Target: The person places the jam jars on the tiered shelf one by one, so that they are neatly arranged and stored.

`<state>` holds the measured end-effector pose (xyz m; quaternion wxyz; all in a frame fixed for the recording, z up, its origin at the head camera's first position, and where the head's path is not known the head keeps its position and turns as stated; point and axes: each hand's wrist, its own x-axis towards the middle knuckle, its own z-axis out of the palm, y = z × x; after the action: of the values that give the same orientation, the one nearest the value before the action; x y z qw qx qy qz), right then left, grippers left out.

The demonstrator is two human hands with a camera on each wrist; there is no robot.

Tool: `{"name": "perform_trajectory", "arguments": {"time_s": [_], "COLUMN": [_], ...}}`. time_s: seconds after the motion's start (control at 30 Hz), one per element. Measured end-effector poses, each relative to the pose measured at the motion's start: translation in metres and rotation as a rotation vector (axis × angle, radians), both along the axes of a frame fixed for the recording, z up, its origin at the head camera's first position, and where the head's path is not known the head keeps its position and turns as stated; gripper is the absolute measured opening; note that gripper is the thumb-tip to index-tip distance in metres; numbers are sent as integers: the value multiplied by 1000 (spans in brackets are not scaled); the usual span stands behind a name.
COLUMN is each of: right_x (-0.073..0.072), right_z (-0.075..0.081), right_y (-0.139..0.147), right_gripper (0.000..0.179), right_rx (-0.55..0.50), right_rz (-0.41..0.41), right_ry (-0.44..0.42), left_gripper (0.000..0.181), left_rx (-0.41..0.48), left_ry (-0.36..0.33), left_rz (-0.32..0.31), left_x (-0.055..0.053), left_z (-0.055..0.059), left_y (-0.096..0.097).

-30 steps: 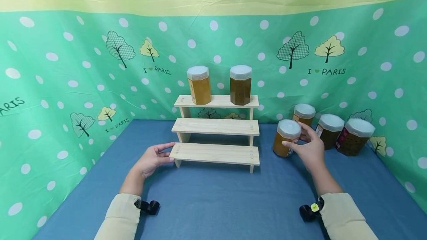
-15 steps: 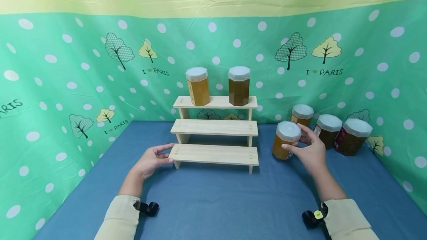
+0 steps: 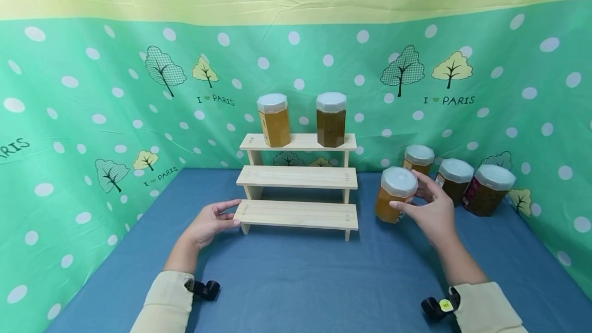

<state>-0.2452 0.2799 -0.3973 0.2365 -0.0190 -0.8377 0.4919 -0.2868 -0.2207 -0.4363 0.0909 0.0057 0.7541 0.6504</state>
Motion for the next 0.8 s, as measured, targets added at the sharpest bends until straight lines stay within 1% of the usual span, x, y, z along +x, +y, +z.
{"name": "perform_trajectory", "arguments": {"time_s": [0.2,0.37,0.57,0.8], "right_x": [4,9,14,21], "right_z": [6,12,20,29], "right_y": [-3,-8,-14,-23], "right_gripper": [80,80,81,80], "right_rx": [-11,-14,0,3], "right_rz": [32,43,40,57], "right_ry": [27,30,1,-21], "left_gripper": [64,65,64,63], "left_rx": [1,4,2,6], "left_ry": [2,8,10,4], "left_rz": [-1,-8,-10,-5], "left_x": [0,1,1,0], "left_z": [0,1,1,0], "left_y": [0,0,0,0]}}
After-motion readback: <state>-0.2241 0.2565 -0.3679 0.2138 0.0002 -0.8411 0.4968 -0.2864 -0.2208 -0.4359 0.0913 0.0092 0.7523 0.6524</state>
